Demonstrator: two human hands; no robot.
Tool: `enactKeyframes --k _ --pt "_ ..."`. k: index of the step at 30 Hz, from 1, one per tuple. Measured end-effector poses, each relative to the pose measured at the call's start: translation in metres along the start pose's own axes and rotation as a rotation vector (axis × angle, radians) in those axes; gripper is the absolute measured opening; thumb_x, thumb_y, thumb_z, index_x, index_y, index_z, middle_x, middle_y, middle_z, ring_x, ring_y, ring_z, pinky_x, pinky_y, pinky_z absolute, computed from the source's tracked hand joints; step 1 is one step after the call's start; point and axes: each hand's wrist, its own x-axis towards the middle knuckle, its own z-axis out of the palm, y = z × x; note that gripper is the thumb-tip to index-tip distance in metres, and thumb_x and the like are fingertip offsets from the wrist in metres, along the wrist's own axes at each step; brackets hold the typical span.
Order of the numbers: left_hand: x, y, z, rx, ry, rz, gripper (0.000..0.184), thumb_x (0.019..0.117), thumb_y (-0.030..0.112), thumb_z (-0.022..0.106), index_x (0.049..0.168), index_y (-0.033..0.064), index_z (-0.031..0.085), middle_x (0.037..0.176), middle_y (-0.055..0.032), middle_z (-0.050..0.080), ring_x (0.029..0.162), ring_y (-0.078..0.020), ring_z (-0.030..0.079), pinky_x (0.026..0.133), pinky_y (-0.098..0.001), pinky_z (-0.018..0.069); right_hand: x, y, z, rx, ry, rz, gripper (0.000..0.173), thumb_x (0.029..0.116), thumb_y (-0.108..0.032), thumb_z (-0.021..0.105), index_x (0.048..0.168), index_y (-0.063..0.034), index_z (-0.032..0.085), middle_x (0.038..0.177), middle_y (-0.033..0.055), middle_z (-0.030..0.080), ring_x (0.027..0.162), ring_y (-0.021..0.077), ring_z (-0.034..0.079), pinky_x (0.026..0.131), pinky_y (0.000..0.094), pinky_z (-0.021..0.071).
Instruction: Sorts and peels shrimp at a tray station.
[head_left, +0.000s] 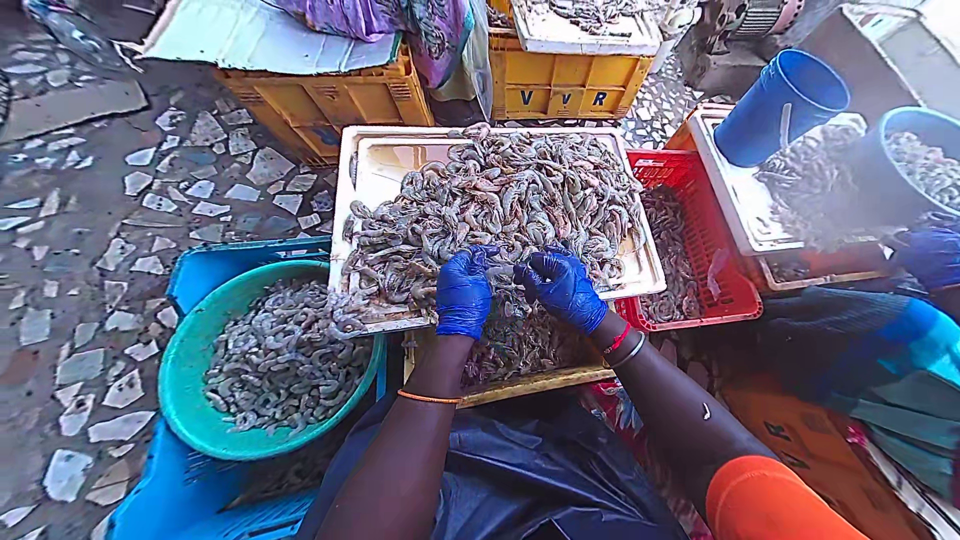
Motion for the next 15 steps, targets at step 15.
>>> enactKeyframes --k 15 --pt "-0.005 -0.017 -0.032 0.128 -0.328 0.120 0.053 0.0926 0.020 0.076 0.143 0.0271 0.062 0.131 -0.0092 0.066 0.123 -0.0255 0.062 0.105 -0.0544 0.0480 0.015 -0.009 -0.004 0.198 -0.036 0.275 0.031 0.1046 -0.035 0.056 0.097 -0.0104 0.073 0.075 -0.0004 0.070 0.063 0.0114 0.064 0.064 0.0363 0.0561"
